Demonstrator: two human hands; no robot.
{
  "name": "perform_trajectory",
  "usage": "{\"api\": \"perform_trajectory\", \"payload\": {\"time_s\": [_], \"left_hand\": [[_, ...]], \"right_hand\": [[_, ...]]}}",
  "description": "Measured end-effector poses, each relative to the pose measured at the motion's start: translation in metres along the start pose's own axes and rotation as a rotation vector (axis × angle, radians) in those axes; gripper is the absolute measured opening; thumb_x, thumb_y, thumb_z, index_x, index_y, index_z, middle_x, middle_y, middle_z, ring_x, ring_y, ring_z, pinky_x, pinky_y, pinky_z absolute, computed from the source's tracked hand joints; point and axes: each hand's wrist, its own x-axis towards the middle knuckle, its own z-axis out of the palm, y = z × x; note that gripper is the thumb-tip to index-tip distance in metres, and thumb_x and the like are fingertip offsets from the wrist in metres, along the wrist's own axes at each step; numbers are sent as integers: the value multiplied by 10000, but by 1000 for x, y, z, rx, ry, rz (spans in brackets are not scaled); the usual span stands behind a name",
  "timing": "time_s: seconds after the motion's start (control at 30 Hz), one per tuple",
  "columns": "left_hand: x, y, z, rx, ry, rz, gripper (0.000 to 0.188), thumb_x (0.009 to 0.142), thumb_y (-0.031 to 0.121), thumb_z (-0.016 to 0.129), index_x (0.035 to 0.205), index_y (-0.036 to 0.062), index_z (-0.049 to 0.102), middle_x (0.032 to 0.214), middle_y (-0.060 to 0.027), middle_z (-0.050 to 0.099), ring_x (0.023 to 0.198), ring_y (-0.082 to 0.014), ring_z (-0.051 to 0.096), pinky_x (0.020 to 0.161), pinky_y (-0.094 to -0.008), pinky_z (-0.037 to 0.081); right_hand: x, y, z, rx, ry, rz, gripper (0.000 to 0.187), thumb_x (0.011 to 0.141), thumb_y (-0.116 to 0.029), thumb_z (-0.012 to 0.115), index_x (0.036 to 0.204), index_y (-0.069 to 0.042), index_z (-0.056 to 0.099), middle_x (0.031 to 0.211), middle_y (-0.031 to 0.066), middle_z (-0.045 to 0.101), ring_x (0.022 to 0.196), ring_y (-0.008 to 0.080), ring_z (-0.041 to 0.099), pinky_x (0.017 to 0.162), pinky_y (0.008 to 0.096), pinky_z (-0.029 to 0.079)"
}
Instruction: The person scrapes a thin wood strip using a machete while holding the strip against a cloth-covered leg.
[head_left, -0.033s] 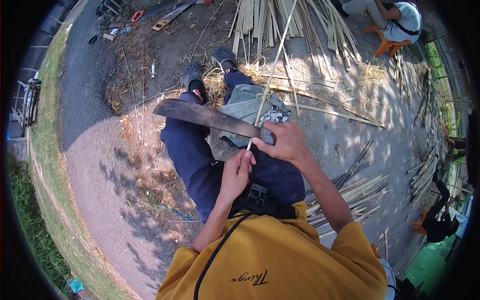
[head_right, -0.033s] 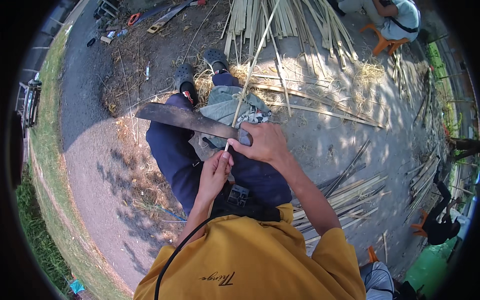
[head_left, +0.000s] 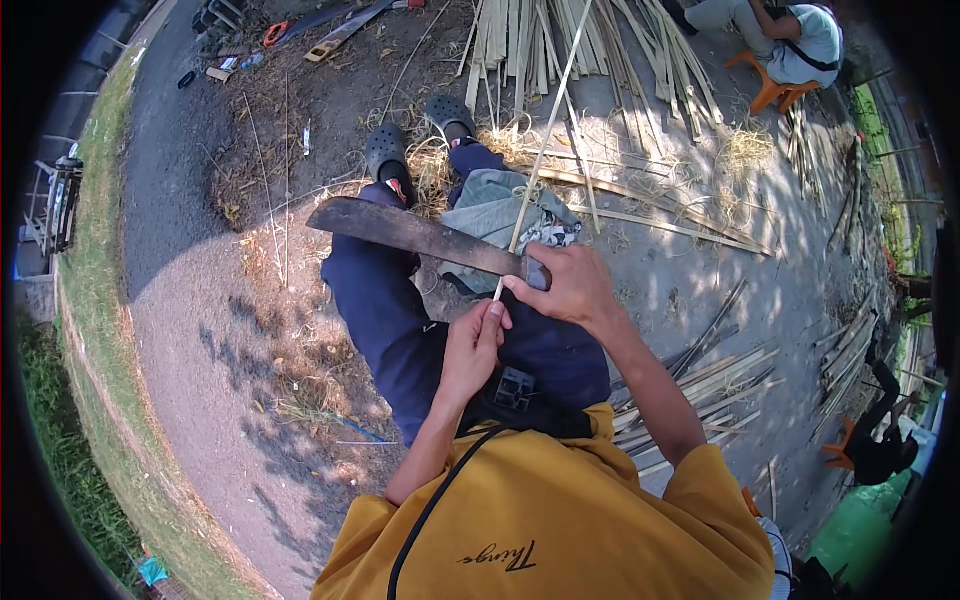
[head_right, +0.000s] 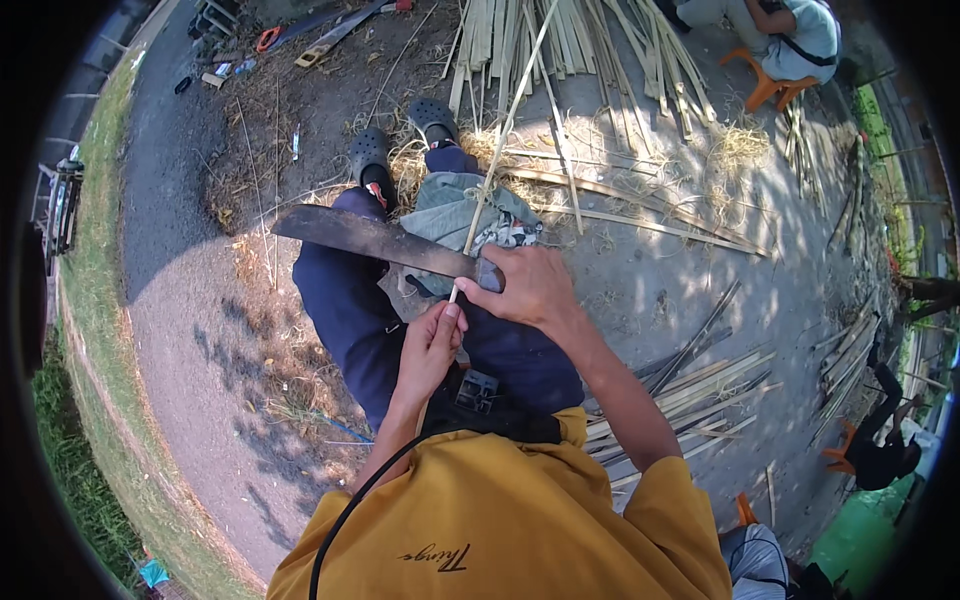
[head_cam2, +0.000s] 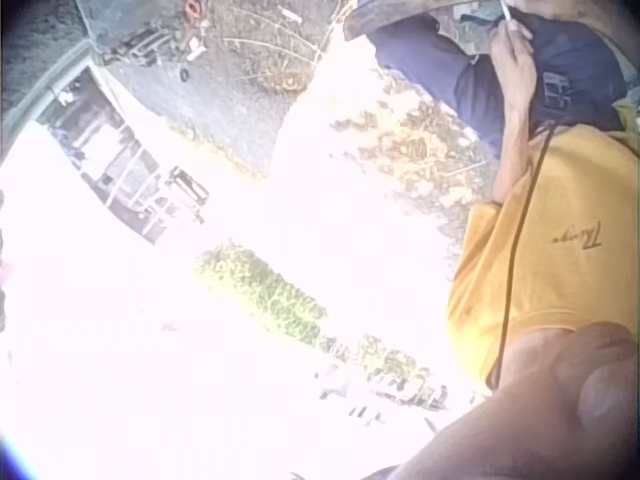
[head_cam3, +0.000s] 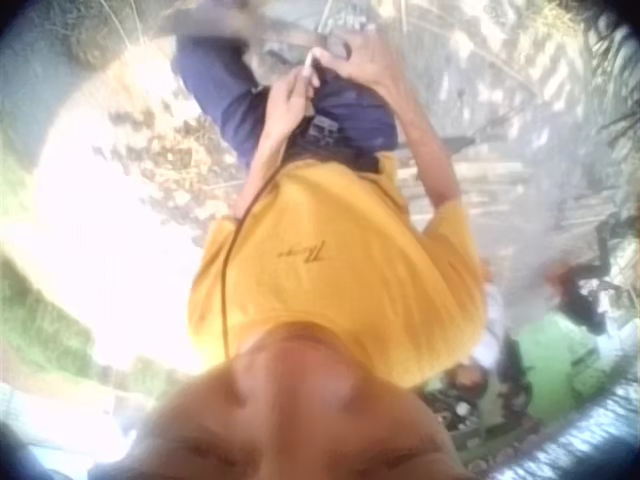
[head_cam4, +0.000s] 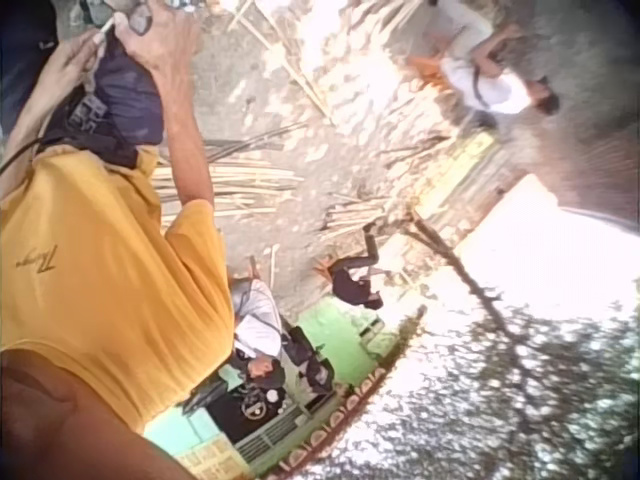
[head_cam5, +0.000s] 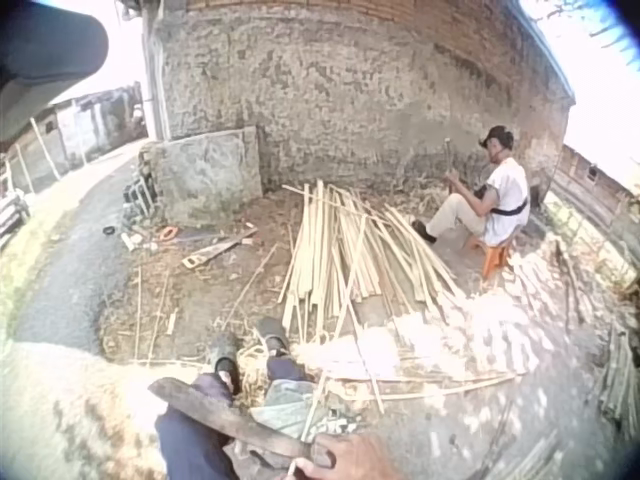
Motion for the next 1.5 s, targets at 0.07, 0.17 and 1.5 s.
{"api": "perform_trajectory", "payload": {"time_s": [0.07,0.17,1.5], "left_hand": [[1,3,1,26,8,21,395,1167,304,494,892,49,618,648,34,473,575,-55,429,531,-279,347],[1,7,-2,28,8,-30,389,1163,288,497,888,42,617,645,30,473,587,-60,435,543,-289,355],[-16,18,-10,216,102,103,382,1156,242,509,873,8,615,625,-5,474,581,-81,447,554,-302,372]], "right_hand": [[1,3,3,-1,-14,-5,574,874,-650,727,926,-78,744,597,138,643,616,393,691,622,501,551],[2,0,0,-2,-35,-7,572,874,-649,729,924,-80,745,601,135,648,626,394,696,631,501,556],[-4,-12,12,-81,57,-29,522,875,-621,751,916,-102,723,573,128,619,602,378,691,591,488,536]]}}
